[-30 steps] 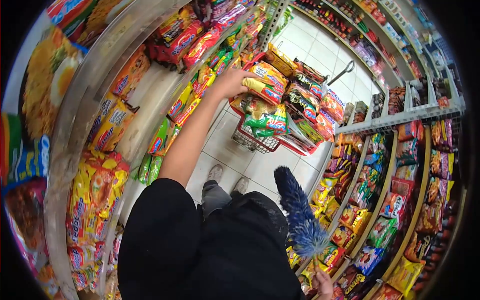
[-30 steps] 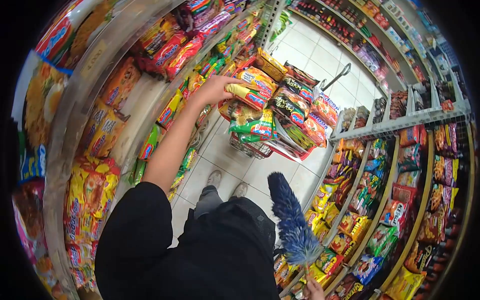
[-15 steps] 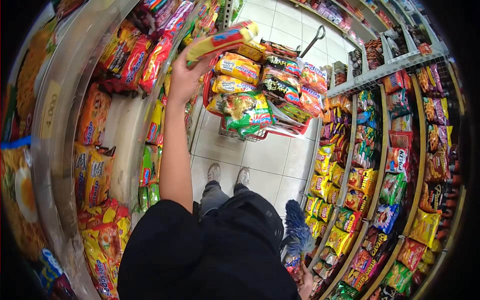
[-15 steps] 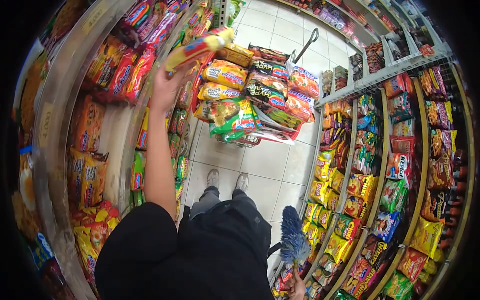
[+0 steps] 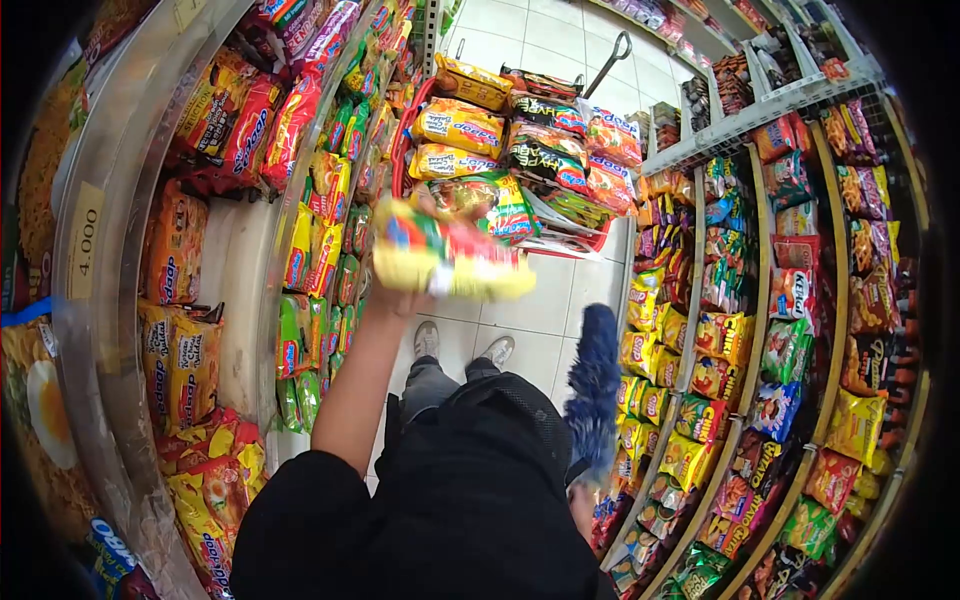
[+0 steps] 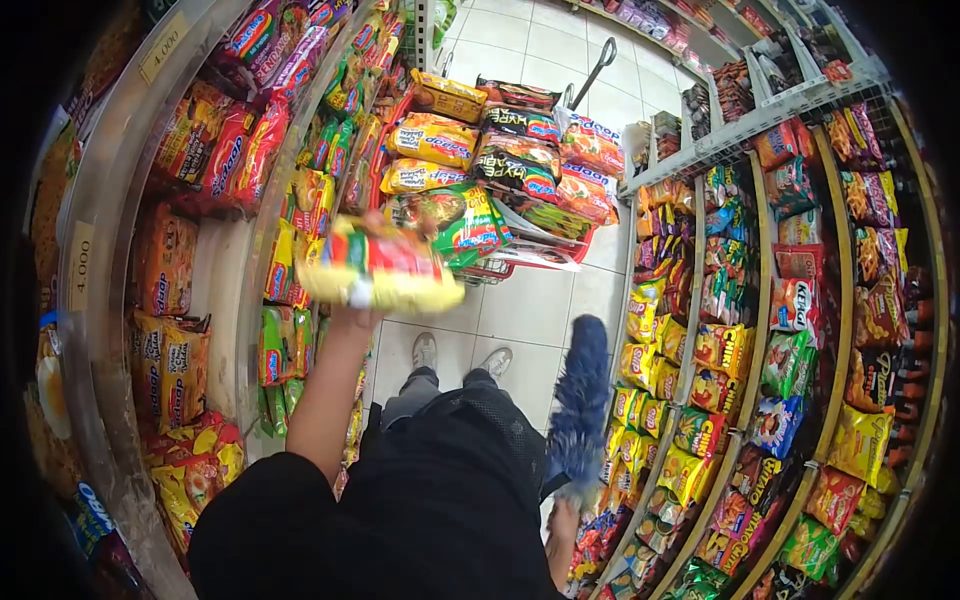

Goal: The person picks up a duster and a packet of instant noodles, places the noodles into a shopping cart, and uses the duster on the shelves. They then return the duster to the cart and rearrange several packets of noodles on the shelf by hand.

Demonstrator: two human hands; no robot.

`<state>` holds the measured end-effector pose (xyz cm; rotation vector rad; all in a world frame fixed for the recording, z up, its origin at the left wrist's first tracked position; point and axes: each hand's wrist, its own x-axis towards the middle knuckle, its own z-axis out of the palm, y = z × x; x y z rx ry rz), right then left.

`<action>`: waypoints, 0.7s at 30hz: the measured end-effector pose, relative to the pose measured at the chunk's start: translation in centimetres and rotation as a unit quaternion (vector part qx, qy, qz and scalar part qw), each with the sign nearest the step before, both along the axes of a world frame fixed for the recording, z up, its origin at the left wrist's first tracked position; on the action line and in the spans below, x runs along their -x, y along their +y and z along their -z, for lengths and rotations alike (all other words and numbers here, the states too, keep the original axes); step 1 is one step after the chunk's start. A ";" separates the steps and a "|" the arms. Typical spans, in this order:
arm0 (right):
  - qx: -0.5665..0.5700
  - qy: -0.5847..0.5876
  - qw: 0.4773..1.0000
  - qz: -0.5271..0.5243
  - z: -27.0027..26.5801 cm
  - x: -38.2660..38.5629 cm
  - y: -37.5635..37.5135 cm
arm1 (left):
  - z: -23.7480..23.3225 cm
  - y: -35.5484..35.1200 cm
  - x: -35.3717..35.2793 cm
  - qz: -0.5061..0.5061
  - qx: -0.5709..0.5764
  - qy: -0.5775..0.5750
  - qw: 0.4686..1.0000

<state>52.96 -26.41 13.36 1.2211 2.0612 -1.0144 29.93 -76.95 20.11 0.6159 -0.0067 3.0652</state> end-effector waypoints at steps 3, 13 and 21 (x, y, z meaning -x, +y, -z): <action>0.055 0.008 0.998 0.033 -2.2 3.1 -2.0 | -1.4 3.3 -2.8 0.071 -0.012 -0.074 0.995; -0.038 0.210 0.976 -0.051 0.5 5.2 13.0 | 6.7 12.0 -7.2 0.253 -0.195 -0.129 0.939; -0.128 0.289 0.880 -0.354 -3.1 19.8 15.2 | 3.9 17.0 -11.1 0.026 -0.128 -0.266 0.955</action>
